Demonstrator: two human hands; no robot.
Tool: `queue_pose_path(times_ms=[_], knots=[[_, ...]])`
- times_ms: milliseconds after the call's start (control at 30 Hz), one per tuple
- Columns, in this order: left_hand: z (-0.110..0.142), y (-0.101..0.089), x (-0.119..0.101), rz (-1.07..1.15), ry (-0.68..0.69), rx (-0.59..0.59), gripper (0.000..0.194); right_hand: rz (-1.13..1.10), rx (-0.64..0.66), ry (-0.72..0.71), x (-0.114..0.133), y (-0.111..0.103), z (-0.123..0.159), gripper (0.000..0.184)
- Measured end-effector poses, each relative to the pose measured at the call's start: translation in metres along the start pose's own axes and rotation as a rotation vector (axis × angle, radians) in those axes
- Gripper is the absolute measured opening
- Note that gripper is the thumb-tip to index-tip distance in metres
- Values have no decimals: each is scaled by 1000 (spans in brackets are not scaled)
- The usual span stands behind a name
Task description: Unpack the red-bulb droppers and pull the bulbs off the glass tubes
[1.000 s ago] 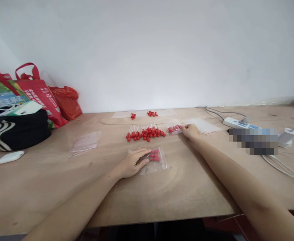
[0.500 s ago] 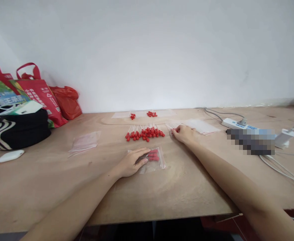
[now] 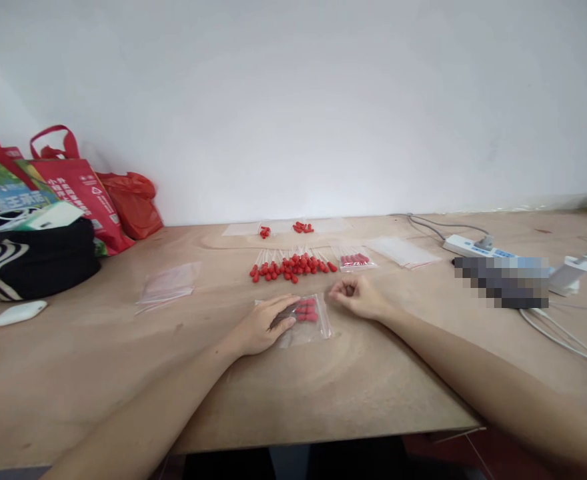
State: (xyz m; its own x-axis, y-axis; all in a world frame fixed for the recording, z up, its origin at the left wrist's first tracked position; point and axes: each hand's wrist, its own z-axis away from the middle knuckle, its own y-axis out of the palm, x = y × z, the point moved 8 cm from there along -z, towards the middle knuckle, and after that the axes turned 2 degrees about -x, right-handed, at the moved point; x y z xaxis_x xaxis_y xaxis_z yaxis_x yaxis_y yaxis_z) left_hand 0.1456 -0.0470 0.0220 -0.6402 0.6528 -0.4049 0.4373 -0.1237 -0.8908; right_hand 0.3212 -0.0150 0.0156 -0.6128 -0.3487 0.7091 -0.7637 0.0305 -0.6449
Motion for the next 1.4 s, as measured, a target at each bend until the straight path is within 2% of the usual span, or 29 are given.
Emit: queue_pose_path(times_ms=[33, 100, 300, 400, 533, 667, 800, 967, 1167, 1400], knots=[[0, 0, 1, -1, -8, -3, 40, -34, 67, -41, 6, 6, 7, 23], [1, 1, 3, -3, -13, -10, 41, -64, 117, -100, 17, 13, 16, 24], [-2, 0, 2, -12, -9, -8, 39, 30, 102, -201, 42, 25, 16, 40], [-2, 1, 1, -14, -15, 12, 39, 102, 111, -236, 44, 30, 14, 42], [-2, 1, 0, -14, -20, 17, 39, 117, 42, -277, 44, 26, 13, 46], [-1, 0, 0, -12, -22, 13, 39, 104, 88, -331, 48, 28, 15, 47], [-1, 1, 1, -2, -15, 21, 42, 88, 156, -295, 49, 32, 15, 51], [0, 2, 3, 13, -29, 41, 42, -45, 192, -225, 50, 31, 15, 26], [-1, 2, 0, 23, -26, 49, 44, -119, 187, -265, 52, 27, 19, 22], [-1, 2, 1, 31, -19, 51, 44, -373, 186, -61, 23, 23, 17, 25]])
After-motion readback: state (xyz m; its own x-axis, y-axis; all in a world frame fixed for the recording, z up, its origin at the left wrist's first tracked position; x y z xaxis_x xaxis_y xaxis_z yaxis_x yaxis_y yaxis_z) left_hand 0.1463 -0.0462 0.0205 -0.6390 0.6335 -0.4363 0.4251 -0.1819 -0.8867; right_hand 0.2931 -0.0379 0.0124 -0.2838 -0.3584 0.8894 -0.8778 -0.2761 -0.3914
